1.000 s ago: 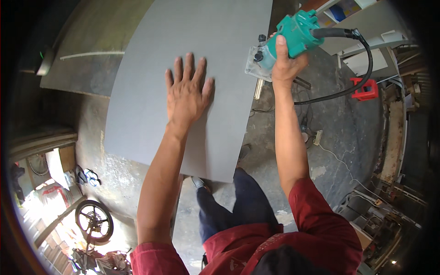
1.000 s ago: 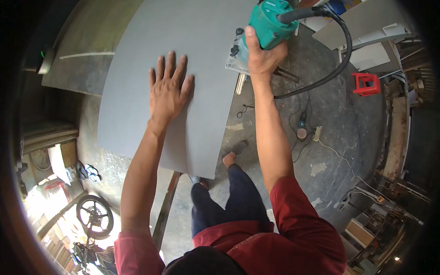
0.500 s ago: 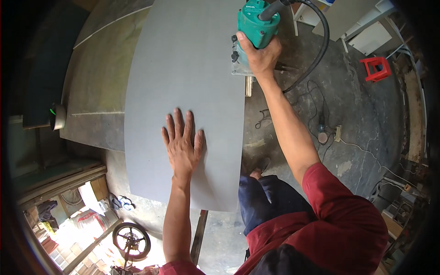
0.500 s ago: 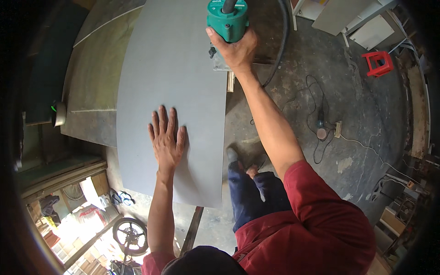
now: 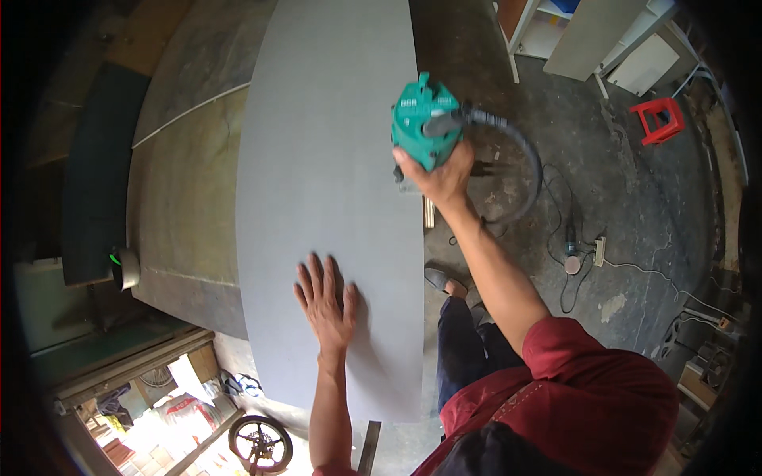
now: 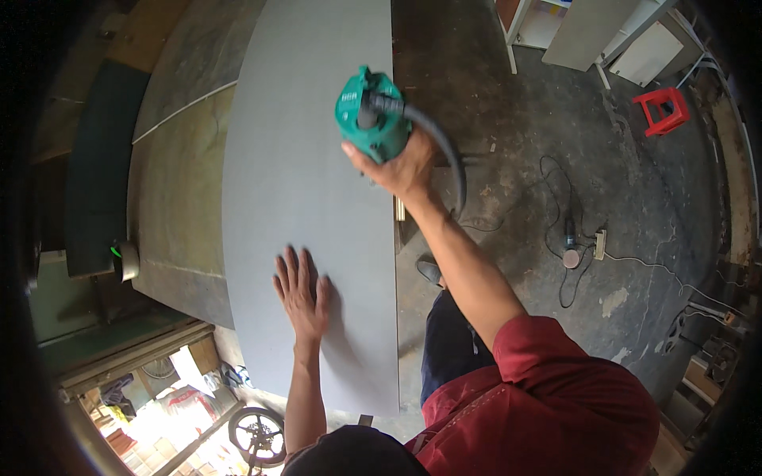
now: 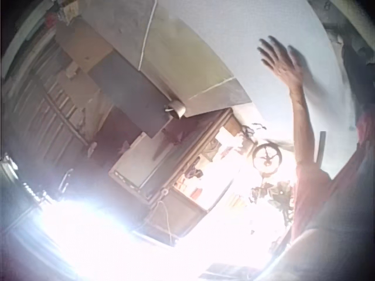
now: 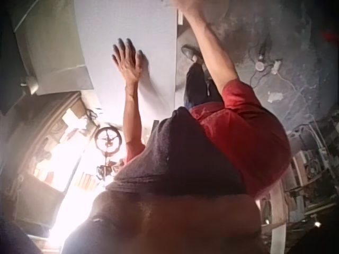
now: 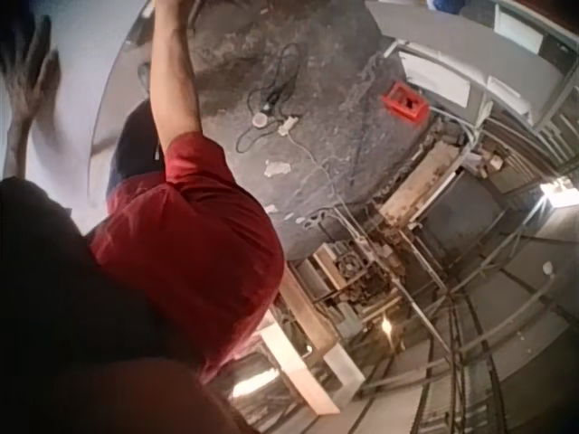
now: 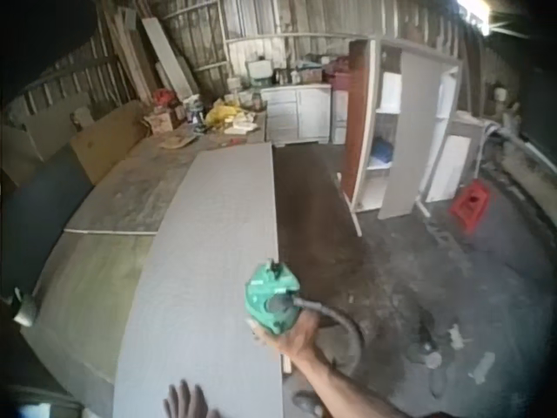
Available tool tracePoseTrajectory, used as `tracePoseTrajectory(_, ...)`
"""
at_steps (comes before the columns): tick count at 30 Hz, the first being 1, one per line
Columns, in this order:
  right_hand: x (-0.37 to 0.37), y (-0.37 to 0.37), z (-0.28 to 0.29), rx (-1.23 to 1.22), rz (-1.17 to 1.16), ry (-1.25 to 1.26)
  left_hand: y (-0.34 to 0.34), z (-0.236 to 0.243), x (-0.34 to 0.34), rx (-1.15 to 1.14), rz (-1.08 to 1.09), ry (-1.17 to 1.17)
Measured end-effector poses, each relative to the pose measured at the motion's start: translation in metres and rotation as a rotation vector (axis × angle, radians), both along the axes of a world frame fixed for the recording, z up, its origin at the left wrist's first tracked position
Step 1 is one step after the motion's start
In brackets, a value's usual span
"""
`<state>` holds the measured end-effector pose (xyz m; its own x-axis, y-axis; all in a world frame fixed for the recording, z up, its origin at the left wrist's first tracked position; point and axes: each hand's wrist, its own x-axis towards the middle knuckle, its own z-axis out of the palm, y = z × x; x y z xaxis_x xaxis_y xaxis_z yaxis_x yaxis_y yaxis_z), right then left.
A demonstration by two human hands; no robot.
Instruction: The person uses a wood trimmer to trim the edges of a grey board, flipping the board over several times and clearing debris from the tool.
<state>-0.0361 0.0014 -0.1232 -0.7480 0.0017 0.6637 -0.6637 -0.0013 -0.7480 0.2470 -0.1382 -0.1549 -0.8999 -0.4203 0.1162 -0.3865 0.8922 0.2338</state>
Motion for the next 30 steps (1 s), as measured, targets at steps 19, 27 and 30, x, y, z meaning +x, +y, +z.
tracePoseTrajectory(19,-0.090,-0.033,-0.004,0.031,-0.068,0.026,-0.055,-0.001,-0.257,-0.176,0.116,0.142)
tracePoseTrajectory(27,-0.150,-0.053,0.004,-0.034,-0.024,0.041,-0.053,0.004,-0.253,-0.139,0.133,0.073)
tracePoseTrajectory(30,-0.172,-0.059,0.000,0.000,-0.071,0.031,-0.052,0.007,-0.253,-0.141,0.142,0.040)
